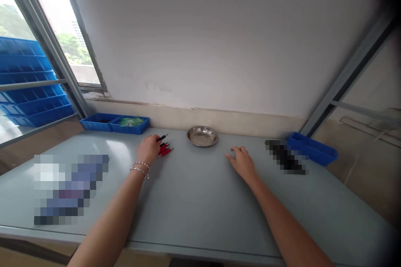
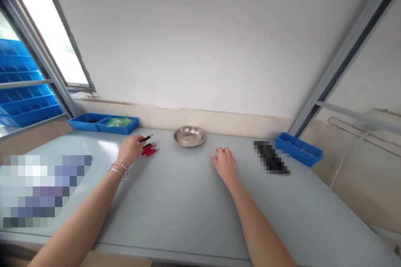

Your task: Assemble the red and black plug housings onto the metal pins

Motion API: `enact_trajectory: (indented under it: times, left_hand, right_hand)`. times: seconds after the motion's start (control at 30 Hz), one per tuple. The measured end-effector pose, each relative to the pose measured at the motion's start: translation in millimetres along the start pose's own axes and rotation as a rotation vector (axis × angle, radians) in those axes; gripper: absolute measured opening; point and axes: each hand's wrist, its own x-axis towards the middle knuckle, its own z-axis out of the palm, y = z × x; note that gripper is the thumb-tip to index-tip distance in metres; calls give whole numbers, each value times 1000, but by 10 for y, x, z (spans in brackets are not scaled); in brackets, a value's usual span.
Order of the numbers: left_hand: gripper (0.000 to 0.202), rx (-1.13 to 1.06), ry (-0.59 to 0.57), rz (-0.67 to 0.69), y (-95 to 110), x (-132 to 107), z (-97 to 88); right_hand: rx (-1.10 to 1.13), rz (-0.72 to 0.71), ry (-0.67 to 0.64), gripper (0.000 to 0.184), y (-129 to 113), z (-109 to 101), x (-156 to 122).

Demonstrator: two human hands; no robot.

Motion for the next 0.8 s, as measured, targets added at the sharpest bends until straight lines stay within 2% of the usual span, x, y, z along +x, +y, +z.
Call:
enact_trajectory:
  times: [0.17, 0.4, 0.5, 0.63, 0.8]
  left_hand:
    - [22, 3, -9, -40, -136, 33, 70]
    - [22, 9, -69, -68, -243, 74, 204]
    - [23, 15, -90, -78, -266, 88, 252]
    - [25, 19, -106, -79, -286, 99, 271]
    - [27, 10, -113, -47, -312, 110, 270]
  right_hand:
    - [-6, -23, -21, 21, 5, 62, 4]
    - [34, -20, -66, 16, 10, 93, 22]
    - [48, -30, -16, 17, 6, 107, 28]
    - [58, -68, 100, 31, -37, 106, 20]
    - [127, -82, 90, 30, -69, 110, 15]
